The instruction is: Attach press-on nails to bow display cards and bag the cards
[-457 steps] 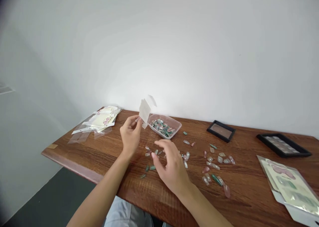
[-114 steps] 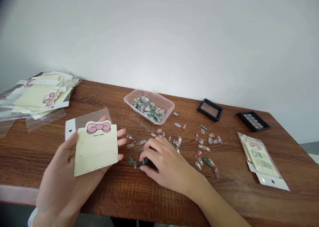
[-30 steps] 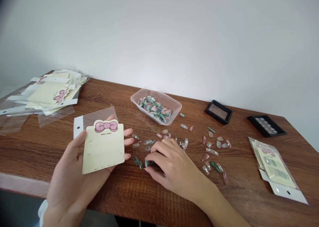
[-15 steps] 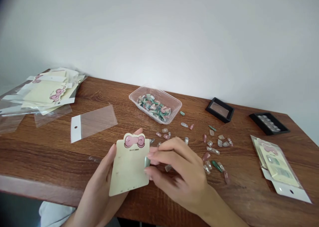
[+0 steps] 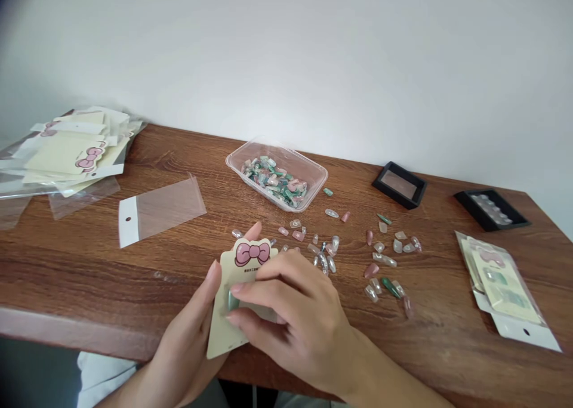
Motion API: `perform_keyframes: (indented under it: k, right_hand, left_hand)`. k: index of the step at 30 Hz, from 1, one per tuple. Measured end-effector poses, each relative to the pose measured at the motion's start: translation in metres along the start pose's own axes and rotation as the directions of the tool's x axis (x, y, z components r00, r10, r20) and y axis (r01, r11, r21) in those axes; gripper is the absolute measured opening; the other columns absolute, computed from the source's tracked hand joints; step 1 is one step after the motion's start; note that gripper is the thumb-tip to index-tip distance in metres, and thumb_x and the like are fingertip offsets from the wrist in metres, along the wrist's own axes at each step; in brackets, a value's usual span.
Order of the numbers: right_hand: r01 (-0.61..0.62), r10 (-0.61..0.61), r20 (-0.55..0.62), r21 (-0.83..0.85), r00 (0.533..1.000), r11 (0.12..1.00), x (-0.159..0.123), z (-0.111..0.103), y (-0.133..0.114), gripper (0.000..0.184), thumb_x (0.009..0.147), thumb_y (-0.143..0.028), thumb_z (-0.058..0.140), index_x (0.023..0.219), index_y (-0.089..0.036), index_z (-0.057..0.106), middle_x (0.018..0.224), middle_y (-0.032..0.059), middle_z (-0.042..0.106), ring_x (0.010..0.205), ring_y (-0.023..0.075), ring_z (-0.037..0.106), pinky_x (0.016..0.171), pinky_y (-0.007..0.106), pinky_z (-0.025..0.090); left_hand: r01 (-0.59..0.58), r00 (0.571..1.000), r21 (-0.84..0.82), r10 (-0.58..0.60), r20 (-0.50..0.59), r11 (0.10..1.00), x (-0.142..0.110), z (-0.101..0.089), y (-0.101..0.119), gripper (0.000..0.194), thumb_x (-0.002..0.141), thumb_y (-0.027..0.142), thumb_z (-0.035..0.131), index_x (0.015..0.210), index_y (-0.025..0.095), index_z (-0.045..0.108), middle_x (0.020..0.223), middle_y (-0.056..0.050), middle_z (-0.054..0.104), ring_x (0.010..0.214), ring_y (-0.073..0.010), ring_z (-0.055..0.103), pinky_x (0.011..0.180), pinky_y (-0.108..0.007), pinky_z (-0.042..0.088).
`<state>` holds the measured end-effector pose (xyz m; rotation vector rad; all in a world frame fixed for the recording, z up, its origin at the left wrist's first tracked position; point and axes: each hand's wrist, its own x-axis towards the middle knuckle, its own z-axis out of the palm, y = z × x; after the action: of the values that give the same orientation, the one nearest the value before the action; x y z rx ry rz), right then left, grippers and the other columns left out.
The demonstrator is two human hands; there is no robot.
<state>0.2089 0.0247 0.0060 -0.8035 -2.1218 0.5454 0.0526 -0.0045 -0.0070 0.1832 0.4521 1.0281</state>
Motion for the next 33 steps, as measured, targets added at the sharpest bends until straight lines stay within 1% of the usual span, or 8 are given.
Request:
perform_keyframes:
  k: [3,8,12,15,18,24,29,33]
  right_hand:
    - [-0.013,0.013,0.005,-0.002,1.000,1.000,0.0002,0.0003,0.0002,0.017,0.087,-0.013,0.073,0.103,-0.016,0.070,0.088,0.0047,0.065,0.074,0.0133,0.061,0.065,0.026,0.055]
    - [-0.004,0.004,0.002,0.000,1.000,1.000,0.0026,-0.0003,-0.0004,0.016,0.087,-0.012,0.073,0.103,-0.014,0.070,0.089,0.0053,0.065,0.075,0.0132,0.062,0.066,0.026,0.056]
    - [-0.005,0.005,0.005,0.002,1.000,1.000,0.0029,0.0002,-0.0007,0.017,0.088,-0.012,0.073,0.104,-0.014,0.070,0.089,0.0055,0.066,0.075,0.0134,0.062,0.066,0.027,0.055]
    - [-0.007,0.007,0.006,0.003,1.000,1.000,0.0019,0.0006,-0.0004,0.017,0.087,-0.012,0.073,0.104,-0.014,0.070,0.089,0.0052,0.066,0.075,0.0136,0.062,0.067,0.027,0.056]
    - [-0.008,0.008,0.009,0.009,1.000,1.000,0.0009,0.0005,0.0002,0.017,0.087,-0.012,0.073,0.103,-0.014,0.070,0.088,0.0049,0.066,0.076,0.0138,0.062,0.067,0.027,0.056]
    - [0.000,0.000,0.003,0.007,1.000,1.000,0.0009,-0.0001,0.0005,0.017,0.087,-0.012,0.074,0.104,-0.014,0.069,0.088,0.0048,0.065,0.074,0.0131,0.062,0.066,0.026,0.056]
    - [0.008,-0.008,-0.002,0.007,1.000,1.000,0.0023,0.0017,0.0012,0.016,0.087,-0.011,0.074,0.101,-0.014,0.069,0.088,0.0049,0.065,0.075,0.0132,0.062,0.067,0.026,0.055]
    - [0.017,-0.017,0.003,0.009,1.000,1.000,0.0019,0.0022,0.0019,0.013,0.087,-0.012,0.074,0.100,-0.014,0.069,0.086,0.0045,0.065,0.074,0.0129,0.061,0.066,0.026,0.054]
  left_hand:
    - [-0.009,1.000,0.002,0.008,0.010,1.000,0.0002,-0.0014,-0.0006,0.055,0.102,0.050,0.046,0.153,0.029,0.045,0.150,-0.005,0.057,0.147,-0.0266,0.039,0.122,-0.043,0.025]
    - [-0.013,0.998,-0.001,0.013,0.065,1.000,0.0031,-0.0030,-0.0029,0.053,0.102,0.050,0.046,0.151,0.030,0.048,0.153,-0.003,0.055,0.148,-0.0257,0.037,0.122,-0.043,0.025]
    - [-0.025,0.999,0.001,0.025,0.028,1.000,0.0038,-0.0026,-0.0028,0.045,0.104,0.048,0.043,0.144,0.032,0.057,0.152,0.001,0.055,0.149,-0.0229,0.036,0.123,-0.039,0.023]
    - [-0.036,0.998,0.015,0.035,0.051,0.999,0.0028,-0.0034,-0.0026,0.042,0.104,0.047,0.044,0.140,0.036,0.060,0.151,0.004,0.056,0.149,-0.0211,0.035,0.123,-0.037,0.023]
    - [-0.038,0.998,0.024,0.036,0.049,0.999,0.0011,-0.0032,-0.0022,0.042,0.104,0.048,0.042,0.141,0.036,0.059,0.152,0.004,0.055,0.150,-0.0212,0.033,0.123,-0.037,0.023]
    - [-0.030,0.999,0.068,0.027,0.037,0.997,0.0008,0.0005,-0.0018,0.051,0.104,0.050,0.040,0.151,0.031,0.048,0.156,0.000,0.050,0.151,-0.0238,0.031,0.124,-0.039,0.020]
    - [-0.009,0.998,0.031,0.007,0.065,0.999,0.0030,-0.0016,-0.0029,0.055,0.102,0.052,0.045,0.152,0.030,0.046,0.157,-0.003,0.049,0.150,-0.0257,0.032,0.122,-0.042,0.025]
    - [-0.006,1.000,0.033,0.005,0.026,0.999,0.0023,-0.0024,-0.0033,0.051,0.103,0.051,0.043,0.149,0.031,0.050,0.154,-0.002,0.053,0.148,-0.0257,0.037,0.122,-0.043,0.027]
